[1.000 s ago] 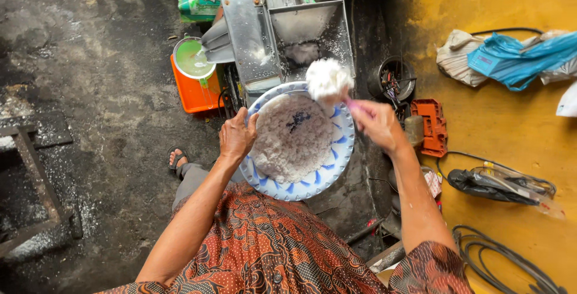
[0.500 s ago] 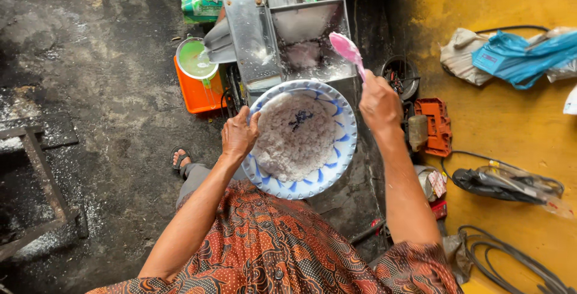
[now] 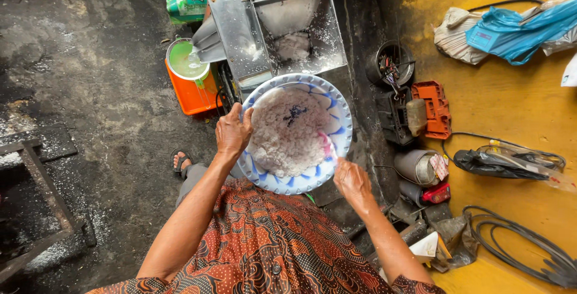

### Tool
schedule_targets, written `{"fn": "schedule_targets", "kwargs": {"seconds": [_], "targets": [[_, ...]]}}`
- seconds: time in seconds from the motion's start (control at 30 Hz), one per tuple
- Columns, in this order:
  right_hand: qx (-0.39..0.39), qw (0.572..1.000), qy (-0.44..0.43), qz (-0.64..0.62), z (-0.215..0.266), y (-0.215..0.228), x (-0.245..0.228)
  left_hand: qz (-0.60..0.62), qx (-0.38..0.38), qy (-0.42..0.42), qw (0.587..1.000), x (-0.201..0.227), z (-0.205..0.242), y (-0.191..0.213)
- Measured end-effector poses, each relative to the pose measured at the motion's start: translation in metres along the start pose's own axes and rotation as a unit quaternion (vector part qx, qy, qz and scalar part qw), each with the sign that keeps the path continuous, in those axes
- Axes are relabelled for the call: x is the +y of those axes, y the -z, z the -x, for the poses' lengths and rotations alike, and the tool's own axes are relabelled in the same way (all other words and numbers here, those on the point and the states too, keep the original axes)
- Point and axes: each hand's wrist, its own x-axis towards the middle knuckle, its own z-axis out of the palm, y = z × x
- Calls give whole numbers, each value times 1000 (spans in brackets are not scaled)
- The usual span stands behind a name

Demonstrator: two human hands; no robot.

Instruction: The person scoops a white powdery substance from a bowl into a grinding machine using a pink plastic scoop. They repeatedly transfer the material and use the scoop to push it into the machine's hopper, then scrape the remaining powder from the bowl into the machine.

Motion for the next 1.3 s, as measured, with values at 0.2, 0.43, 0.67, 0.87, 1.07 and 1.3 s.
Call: {"fn": "schedule_targets", "kwargs": {"seconds": [0.2, 0.43, 0.67, 0.87, 1.07, 1.3], "targets": [[16, 980, 33, -194, -7, -62, -6, -6, 5, -3, 1000, 0, -1, -1], [11, 944, 92, -318, -26, -71, -99, -23, 13, -10, 1000, 3, 2, -1], [26, 906, 183, -381, -30, -41, -104, -30, 14, -20, 999, 2, -3, -4], [15, 890, 216, -402, -1, -3, -87, -25, 7, -19, 1000, 1, -4, -8], [0, 894, 210, -395, 20, 39, -68, -29, 7, -10, 999, -1, -5, -6], [3, 905, 207, -371, 43, 142, -83, -14, -8, 1, 1000, 3, 0, -1]]}}
